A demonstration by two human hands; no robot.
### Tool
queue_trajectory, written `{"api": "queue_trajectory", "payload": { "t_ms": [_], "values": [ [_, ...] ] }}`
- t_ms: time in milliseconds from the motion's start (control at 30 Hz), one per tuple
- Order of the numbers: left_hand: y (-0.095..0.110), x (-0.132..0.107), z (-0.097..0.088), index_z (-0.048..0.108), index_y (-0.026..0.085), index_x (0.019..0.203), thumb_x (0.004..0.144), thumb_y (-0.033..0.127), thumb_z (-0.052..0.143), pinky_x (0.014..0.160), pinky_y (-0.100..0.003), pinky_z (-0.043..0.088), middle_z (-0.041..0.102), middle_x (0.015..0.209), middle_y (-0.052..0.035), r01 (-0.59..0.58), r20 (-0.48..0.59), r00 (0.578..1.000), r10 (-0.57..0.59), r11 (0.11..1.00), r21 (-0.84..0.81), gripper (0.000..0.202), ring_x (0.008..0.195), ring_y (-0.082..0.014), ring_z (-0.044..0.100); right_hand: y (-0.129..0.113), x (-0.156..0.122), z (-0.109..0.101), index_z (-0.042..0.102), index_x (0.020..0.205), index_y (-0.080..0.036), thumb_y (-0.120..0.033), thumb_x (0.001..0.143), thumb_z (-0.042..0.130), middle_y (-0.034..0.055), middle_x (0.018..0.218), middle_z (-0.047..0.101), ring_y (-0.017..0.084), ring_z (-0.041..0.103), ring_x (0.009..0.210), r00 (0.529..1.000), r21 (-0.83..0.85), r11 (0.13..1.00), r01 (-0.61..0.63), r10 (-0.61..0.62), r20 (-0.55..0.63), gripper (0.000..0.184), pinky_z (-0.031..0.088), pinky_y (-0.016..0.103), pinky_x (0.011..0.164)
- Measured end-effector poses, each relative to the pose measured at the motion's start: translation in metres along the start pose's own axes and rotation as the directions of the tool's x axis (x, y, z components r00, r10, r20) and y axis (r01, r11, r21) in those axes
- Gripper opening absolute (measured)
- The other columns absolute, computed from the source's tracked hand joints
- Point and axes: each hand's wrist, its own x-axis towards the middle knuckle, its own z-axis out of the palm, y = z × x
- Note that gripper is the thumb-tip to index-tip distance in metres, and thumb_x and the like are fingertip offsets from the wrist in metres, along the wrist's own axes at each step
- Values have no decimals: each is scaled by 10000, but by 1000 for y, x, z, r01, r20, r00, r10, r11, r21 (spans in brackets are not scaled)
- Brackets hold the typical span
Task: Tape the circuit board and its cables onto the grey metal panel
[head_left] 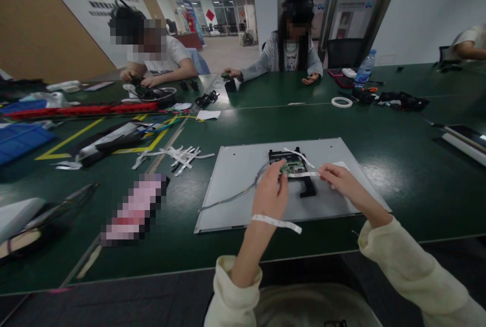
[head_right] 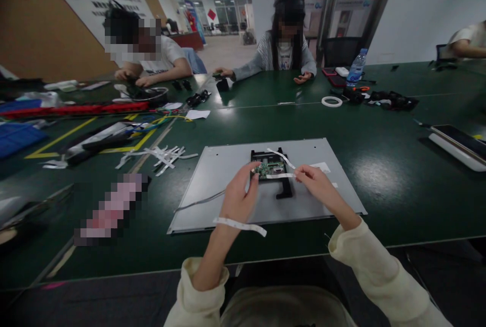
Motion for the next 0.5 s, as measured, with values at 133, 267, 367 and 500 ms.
{"api": "queue_trajectory", "payload": {
  "t_ms": [133, 267, 367, 500],
  "values": [
    [9, -25, 21, 465, 155, 1285, 928, 198, 382, 1040, -381, 434, 569, 1290, -117, -27, 80, 997, 19, 995, 100, 369, 1200, -216, 530, 6, 2, 7, 568, 756, -192, -442, 880, 451, -20, 656, 525, 131, 473, 608, 996, -178, 980, 94, -92, 20, 303, 337, 247, 569],
    [10, -38, 42, 426, 127, 1325, 931, 172, 368, 1065, -402, 408, 535, 1342, -132, -73, 129, 990, 50, 981, 182, 401, 1268, -213, 478, 11, 4, 12, 557, 718, -188, -388, 892, 449, 6, 688, 564, 157, 513, 668, 980, -407, 900, 157, -193, -50, 286, 350, 269, 646],
    [10, -41, 52, 420, 118, 1336, 935, 174, 359, 1078, -444, 384, 512, 1375, -131, -98, 186, 981, 55, 968, 230, 410, 1295, -221, 453, 13, 6, 16, 544, 703, -192, -368, 895, 456, 22, 703, 580, 166, 527, 680, 973, -520, 840, 154, -219, -66, 275, 351, 274, 663],
    [12, -42, 58, 429, 128, 1337, 940, 189, 355, 1086, -461, 360, 481, 1408, -121, -93, 224, 974, 26, 951, 295, 408, 1298, -214, 453, 14, 5, 20, 504, 679, -204, -354, 897, 471, 19, 692, 563, 171, 525, 681, 963, -654, 745, 130, -253, -97, 266, 336, 279, 653]
  ]
}}
